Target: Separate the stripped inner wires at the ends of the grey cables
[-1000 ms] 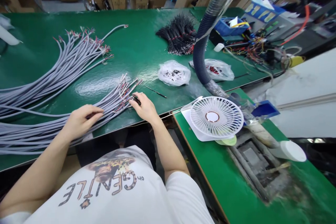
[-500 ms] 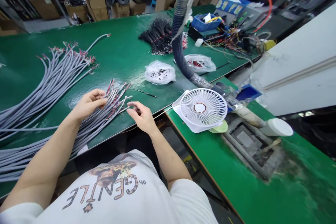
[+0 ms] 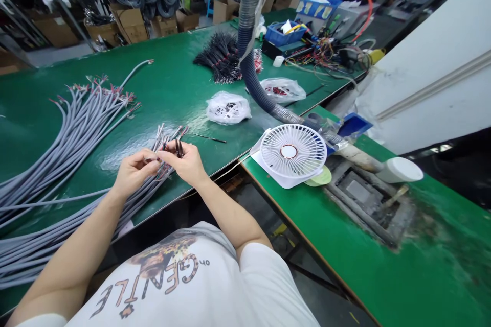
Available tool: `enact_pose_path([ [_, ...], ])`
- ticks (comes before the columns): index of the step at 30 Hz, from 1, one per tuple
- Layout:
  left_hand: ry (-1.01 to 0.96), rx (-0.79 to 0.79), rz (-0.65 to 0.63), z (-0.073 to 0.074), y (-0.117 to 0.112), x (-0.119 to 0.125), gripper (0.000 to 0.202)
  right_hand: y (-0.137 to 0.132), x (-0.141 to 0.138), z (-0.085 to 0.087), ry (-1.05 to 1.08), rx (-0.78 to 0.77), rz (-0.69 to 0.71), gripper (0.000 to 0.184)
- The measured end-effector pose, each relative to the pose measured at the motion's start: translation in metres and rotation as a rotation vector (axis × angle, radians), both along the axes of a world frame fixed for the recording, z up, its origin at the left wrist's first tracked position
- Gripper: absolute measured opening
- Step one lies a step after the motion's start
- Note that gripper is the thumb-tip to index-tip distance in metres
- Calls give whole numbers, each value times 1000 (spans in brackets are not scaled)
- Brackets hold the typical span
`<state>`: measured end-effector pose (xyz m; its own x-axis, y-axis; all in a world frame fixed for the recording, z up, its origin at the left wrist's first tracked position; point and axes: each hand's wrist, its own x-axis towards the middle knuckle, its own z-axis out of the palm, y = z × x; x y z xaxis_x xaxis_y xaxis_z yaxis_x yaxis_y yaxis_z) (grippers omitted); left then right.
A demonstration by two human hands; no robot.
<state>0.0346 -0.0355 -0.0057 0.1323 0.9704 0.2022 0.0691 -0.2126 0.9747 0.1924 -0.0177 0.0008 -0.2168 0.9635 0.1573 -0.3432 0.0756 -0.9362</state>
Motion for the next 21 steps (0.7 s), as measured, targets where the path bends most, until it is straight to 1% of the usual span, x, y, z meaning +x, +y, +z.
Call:
enact_pose_path([
  [2,-64,-6,79,-2,0,1,24,1,-1,-2,-23,4,-35,24],
  [5,-257,-69,154,-2,4,1,28,3,-2,-6,-32,-13,-58,25],
  [7,-390,-107,159,-1,7,0,30,3,-2,-7,-21,-26,-57,25],
  [9,-440,-125,136,1,9,-1,32,3,-2,-7,-13,-38,-52,24],
  [11,-391,-108,108,2,9,-2,30,3,-2,-6,-4,-54,-37,24],
  [14,-215,-40,45,1,6,-2,22,2,-2,-5,3,-78,-13,25],
  [16,-90,6,27,1,2,0,26,2,-2,-4,4,-83,-8,27],
  [17,-37,24,42,0,0,1,28,1,-2,-3,8,-83,-8,27],
  [19,41,51,110,-1,-2,4,25,1,-2,-3,15,-80,-7,28],
  [21,72,54,183,-1,-4,6,21,0,-2,-2,21,-77,-2,28],
])
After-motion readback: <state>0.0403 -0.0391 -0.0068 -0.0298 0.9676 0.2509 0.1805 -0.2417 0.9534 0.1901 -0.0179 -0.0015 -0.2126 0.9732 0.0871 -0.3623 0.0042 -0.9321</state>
